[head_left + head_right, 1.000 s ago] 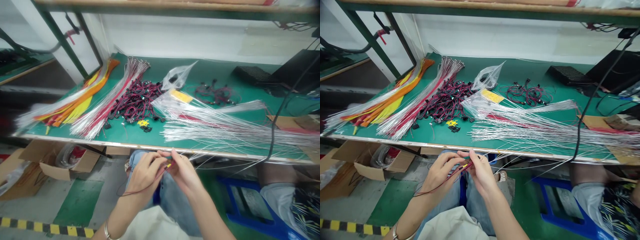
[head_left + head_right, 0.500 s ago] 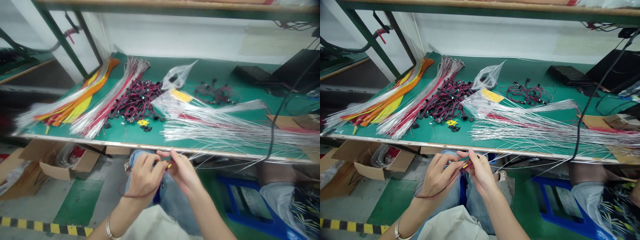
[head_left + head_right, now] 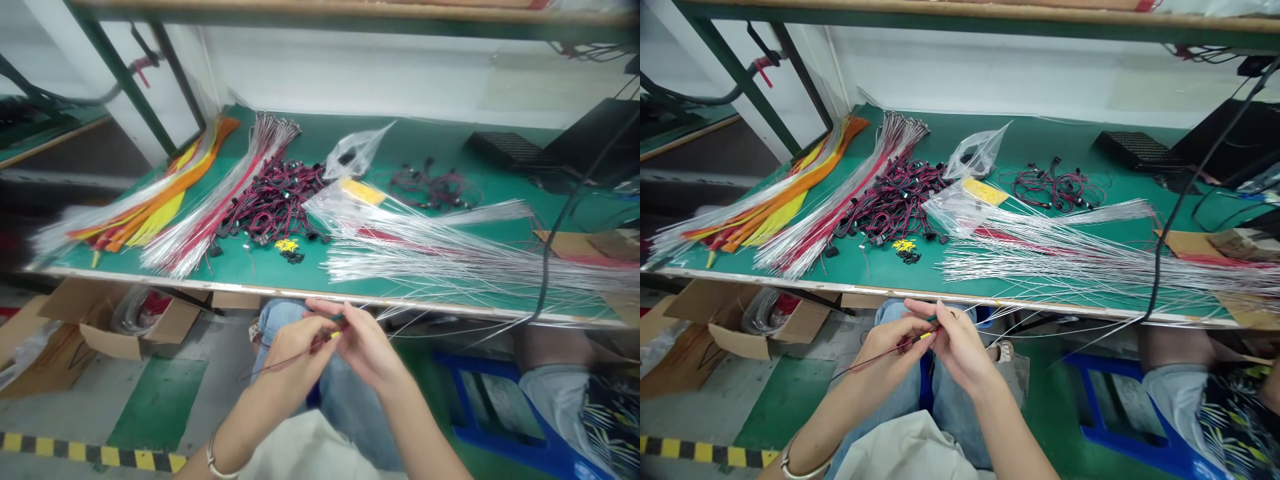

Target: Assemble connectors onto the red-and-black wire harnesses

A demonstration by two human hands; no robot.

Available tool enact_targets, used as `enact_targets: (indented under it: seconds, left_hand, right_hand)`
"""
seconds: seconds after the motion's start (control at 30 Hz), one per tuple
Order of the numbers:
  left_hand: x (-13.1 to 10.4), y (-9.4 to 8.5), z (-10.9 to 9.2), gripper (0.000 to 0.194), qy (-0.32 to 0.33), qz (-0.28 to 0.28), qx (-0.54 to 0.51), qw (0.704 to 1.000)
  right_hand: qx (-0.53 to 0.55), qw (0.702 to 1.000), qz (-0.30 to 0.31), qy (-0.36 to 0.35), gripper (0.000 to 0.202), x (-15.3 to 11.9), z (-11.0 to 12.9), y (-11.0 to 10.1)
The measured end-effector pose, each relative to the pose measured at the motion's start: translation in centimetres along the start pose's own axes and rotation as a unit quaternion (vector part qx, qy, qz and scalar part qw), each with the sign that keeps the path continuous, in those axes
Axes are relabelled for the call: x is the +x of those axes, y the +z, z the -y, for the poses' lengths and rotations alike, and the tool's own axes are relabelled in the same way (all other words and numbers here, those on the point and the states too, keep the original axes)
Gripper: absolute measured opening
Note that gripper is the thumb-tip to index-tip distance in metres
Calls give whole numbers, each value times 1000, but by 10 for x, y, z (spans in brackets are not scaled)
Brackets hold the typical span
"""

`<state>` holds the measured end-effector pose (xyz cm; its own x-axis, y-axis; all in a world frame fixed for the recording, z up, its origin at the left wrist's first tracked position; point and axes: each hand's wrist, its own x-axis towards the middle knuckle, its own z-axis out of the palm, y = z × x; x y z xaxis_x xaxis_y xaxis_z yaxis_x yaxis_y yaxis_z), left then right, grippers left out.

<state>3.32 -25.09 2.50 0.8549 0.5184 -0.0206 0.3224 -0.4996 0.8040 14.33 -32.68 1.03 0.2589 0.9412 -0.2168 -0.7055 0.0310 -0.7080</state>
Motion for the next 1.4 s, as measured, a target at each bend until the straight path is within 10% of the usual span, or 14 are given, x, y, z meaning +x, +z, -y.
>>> enact_targets:
  seconds: [0.23, 0.87, 1.4]
  left_hand:
    - [3, 5, 2, 7, 36, -55, -33, 997]
    - [8, 2, 8, 9, -1, -63, -66, 996]
    - [8, 7, 5, 9, 30, -82, 72, 994]
  right_hand:
    - [75, 994, 74, 12, 41, 0, -1, -6]
    - [-76, 990, -119, -5, 55, 4, 1, -4]
    - [-70, 986, -141, -49, 50, 9, -10, -3]
